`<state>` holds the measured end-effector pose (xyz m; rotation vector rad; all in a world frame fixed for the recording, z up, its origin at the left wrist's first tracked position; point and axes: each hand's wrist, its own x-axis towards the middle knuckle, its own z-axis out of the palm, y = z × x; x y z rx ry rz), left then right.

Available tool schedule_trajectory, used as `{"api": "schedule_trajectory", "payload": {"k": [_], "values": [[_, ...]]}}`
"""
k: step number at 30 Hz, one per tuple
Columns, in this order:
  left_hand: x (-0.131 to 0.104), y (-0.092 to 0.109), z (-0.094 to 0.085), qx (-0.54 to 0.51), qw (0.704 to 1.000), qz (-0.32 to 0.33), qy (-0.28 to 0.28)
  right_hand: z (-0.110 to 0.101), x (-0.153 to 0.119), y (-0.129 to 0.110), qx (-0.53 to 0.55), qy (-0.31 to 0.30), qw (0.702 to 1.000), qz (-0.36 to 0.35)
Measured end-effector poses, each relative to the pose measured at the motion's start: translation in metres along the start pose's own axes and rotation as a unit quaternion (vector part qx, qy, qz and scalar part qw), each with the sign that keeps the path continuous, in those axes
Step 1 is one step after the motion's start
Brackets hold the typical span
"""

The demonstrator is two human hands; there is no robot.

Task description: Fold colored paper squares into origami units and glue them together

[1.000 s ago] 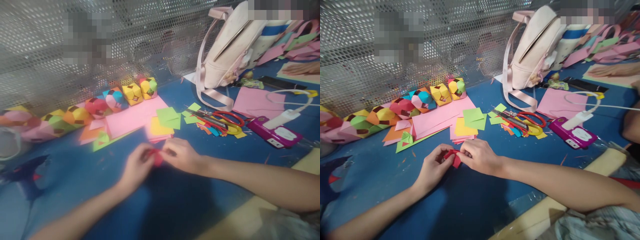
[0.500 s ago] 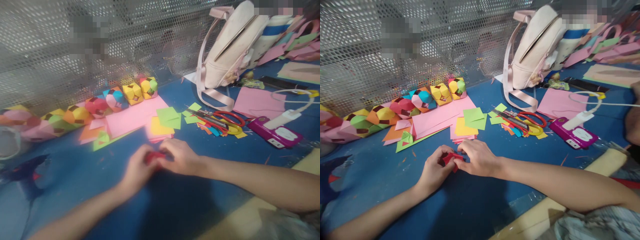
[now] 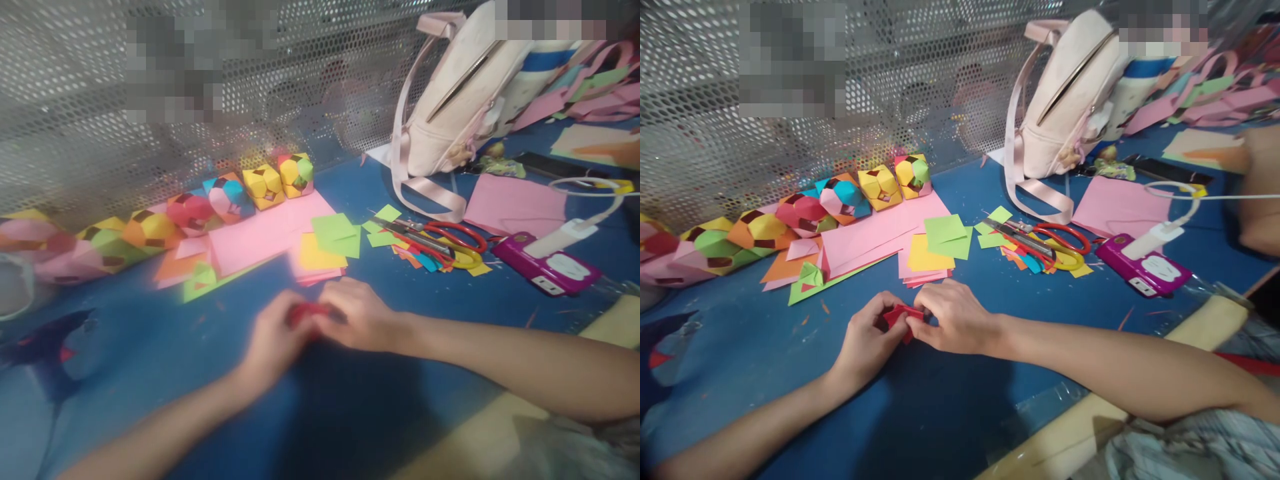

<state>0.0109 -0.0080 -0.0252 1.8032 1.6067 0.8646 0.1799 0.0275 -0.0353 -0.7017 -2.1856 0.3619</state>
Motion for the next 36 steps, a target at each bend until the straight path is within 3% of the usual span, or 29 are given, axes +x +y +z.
{"api": "schedule_trajectory", "payload": {"k": [3, 9, 18, 27, 36], "values": [[0.0002, 0.0011, -0.0002, 0.005, 1.0, -0.003, 0.011, 0.0008, -0.0005, 0.0004, -0.01, -0.006, 1.0, -0.008], [-0.0003, 0.0032, 0.0005, -0.005, 1.0, -0.002, -0.022, -0.0001, 0.0003, 0.0007, -0.034, 0.003, 0.998, -0.051], [0.0062, -0.0025, -0.006, -0.108, 0.991, -0.078, 0.021, -0.0021, 0.0016, -0.0006, 0.028, -0.002, 1.0, 0.012], [0.0038, 0.0008, -0.0027, -0.117, 0.991, -0.059, -0.041, 0.0012, 0.0005, 0.0031, 0.005, 0.011, 1.0, 0.0], [0.0018, 0.0001, -0.0022, -0.096, 0.994, -0.004, -0.049, 0.0003, 0.0025, 0.0024, 0.028, 0.018, 0.999, 0.019]]}}
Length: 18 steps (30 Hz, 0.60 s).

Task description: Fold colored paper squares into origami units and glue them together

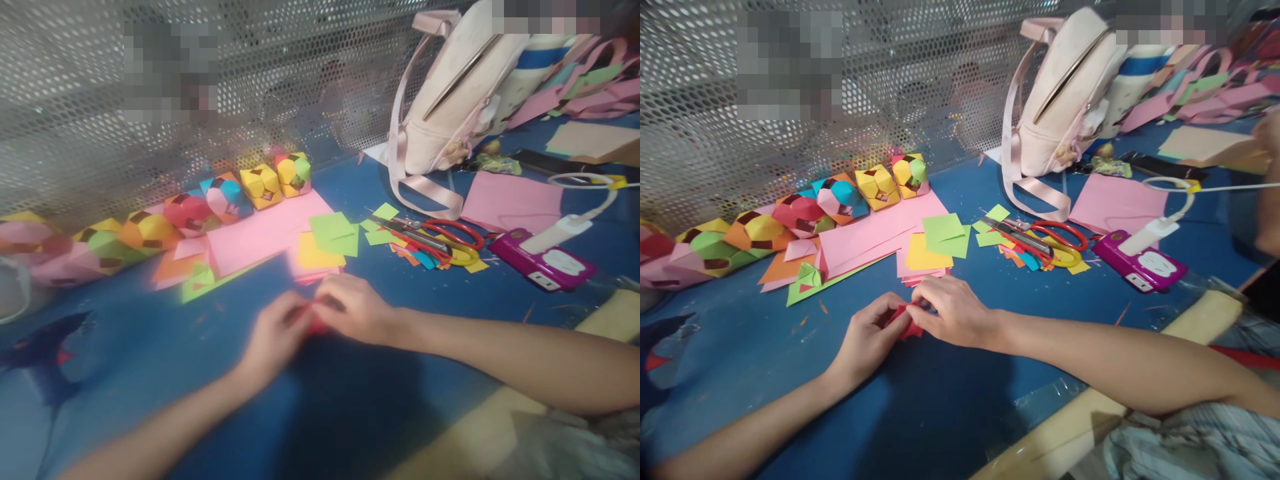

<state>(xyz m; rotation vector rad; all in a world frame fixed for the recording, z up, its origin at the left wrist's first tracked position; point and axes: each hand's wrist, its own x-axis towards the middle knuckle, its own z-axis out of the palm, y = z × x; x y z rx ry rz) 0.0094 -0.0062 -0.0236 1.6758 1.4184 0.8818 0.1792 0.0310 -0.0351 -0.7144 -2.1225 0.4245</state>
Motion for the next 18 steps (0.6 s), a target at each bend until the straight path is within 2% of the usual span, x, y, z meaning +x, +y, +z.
{"api": "schedule_trajectory", "payload": {"k": [5, 9, 13, 18], "values": [[-0.0005, -0.001, 0.0008, 0.009, 1.0, -0.011, -0.01, 0.0013, -0.0012, 0.0026, -0.034, 0.007, 0.997, -0.065], [-0.0007, -0.0014, -0.0002, 0.011, 1.0, -0.004, 0.001, 0.0013, -0.0009, 0.0025, 0.0, 0.025, 1.0, -0.017], [-0.0005, -0.0003, -0.0007, 0.033, 0.999, 0.009, 0.019, -0.001, -0.0001, 0.0, 0.042, 0.0, 0.999, 0.031], [-0.0011, 0.0008, -0.0007, 0.023, 1.0, -0.003, 0.016, -0.0026, 0.0005, -0.0005, 0.035, 0.002, 0.999, 0.01]]}}
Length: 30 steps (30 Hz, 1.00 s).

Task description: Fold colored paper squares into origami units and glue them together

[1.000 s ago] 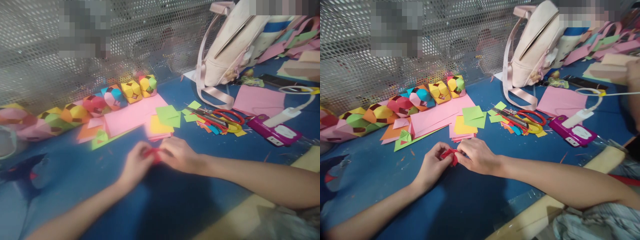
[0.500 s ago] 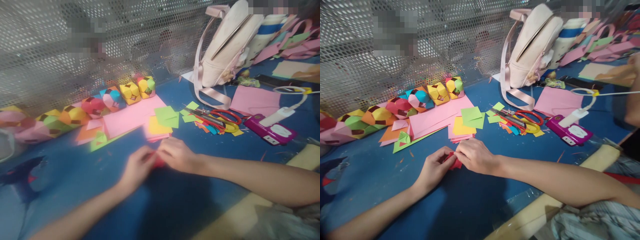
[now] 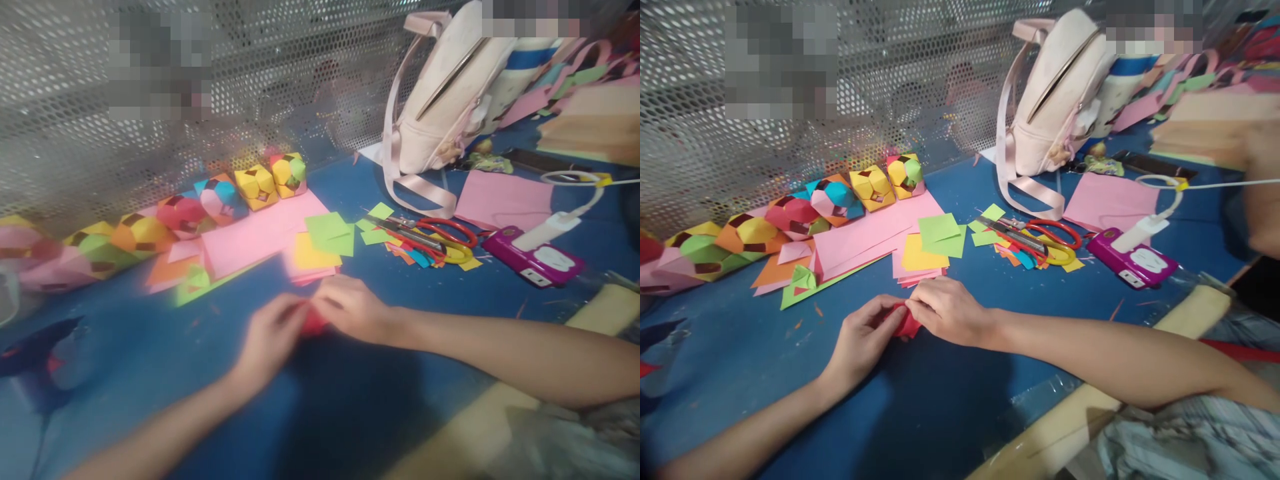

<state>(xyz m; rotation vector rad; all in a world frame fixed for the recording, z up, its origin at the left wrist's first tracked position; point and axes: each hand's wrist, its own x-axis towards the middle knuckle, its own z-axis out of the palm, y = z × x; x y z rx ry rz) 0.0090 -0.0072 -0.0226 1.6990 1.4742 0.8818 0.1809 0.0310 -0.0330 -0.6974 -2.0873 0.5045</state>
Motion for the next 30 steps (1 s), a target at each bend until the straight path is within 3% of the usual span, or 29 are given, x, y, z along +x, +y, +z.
{"api": "schedule_trajectory", "payload": {"k": [8, 15, 22, 30], "values": [[-0.001, -0.0054, -0.0002, -0.01, 0.999, 0.005, 0.049, 0.0036, -0.0009, 0.002, -0.056, -0.027, 0.997, 0.035], [0.0012, -0.0016, 0.0003, 0.002, 1.0, -0.024, 0.01, 0.0081, -0.0033, 0.0071, -0.069, -0.019, 0.997, -0.008], [0.0013, -0.0042, -0.0019, 0.012, 0.999, -0.019, 0.042, 0.002, -0.0009, 0.001, -0.007, 0.013, 1.0, 0.01], [0.002, -0.0059, -0.0005, 0.023, 0.999, -0.007, 0.022, 0.0023, -0.001, 0.0024, -0.014, 0.012, 1.0, 0.019]]}}
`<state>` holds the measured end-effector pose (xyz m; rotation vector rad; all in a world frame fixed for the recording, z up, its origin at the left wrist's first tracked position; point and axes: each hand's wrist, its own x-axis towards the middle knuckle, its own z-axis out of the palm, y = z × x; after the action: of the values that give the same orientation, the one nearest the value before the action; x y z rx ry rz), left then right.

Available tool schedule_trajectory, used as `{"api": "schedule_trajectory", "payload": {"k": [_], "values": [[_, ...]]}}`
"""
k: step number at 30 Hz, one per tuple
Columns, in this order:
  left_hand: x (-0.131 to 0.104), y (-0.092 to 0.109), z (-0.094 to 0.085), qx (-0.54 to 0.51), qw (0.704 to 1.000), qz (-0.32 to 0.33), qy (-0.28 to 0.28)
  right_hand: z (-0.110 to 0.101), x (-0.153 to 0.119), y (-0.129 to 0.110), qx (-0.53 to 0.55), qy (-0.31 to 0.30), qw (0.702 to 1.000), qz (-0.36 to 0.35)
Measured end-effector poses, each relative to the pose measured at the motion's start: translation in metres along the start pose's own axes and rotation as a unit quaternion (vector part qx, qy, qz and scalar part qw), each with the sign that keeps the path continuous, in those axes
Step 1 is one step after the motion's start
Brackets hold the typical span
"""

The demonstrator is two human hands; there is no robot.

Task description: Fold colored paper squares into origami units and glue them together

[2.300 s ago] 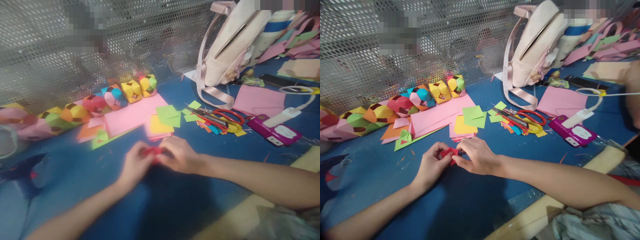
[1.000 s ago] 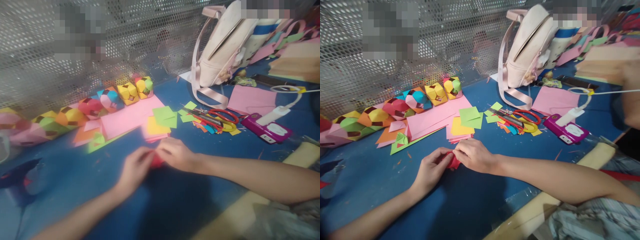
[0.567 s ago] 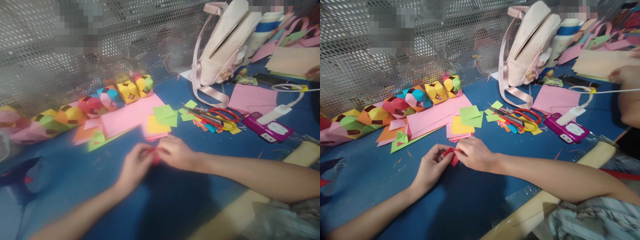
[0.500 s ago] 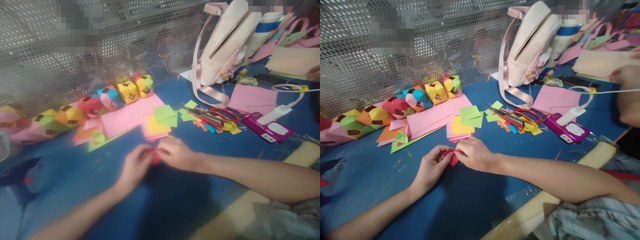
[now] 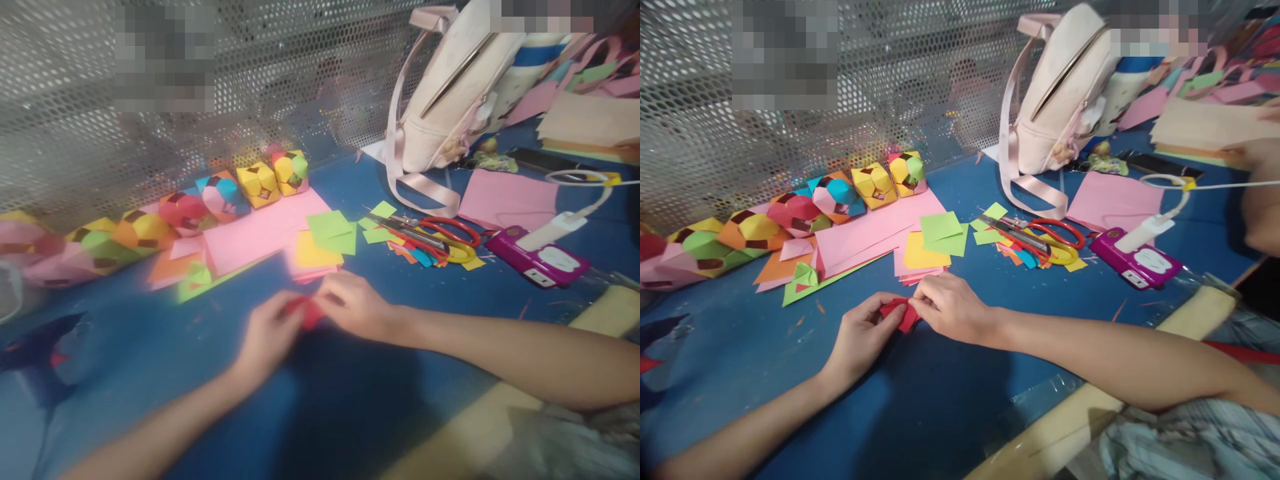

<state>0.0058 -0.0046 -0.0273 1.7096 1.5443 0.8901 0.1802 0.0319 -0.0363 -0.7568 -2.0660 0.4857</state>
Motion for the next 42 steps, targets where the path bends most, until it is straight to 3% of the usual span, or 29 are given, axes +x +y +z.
{"api": "schedule_trajectory", "payload": {"k": [6, 14, 19, 26, 38, 42], "values": [[0.0, 0.003, 0.0, 0.025, 1.0, 0.009, -0.013, 0.001, -0.001, 0.001, -0.005, -0.019, 0.999, 0.025], [0.001, 0.007, 0.0, 0.024, 0.999, -0.004, -0.024, 0.002, -0.002, 0.001, -0.043, 0.002, 0.997, -0.066], [-0.002, 0.005, 0.0, 0.031, 0.999, 0.008, -0.024, 0.0, -0.001, -0.001, -0.065, -0.007, 0.994, -0.084], [-0.003, 0.001, 0.001, 0.022, 0.999, 0.003, -0.029, -0.001, 0.0, -0.004, -0.106, 0.029, 0.986, -0.127], [-0.002, 0.002, -0.002, 0.034, 0.999, 0.028, -0.015, -0.003, -0.001, -0.006, -0.114, -0.036, 0.982, -0.144], [-0.001, 0.006, -0.004, 0.047, 0.999, 0.006, 0.001, -0.008, 0.002, 0.003, -0.127, -0.055, 0.976, -0.17]]}}
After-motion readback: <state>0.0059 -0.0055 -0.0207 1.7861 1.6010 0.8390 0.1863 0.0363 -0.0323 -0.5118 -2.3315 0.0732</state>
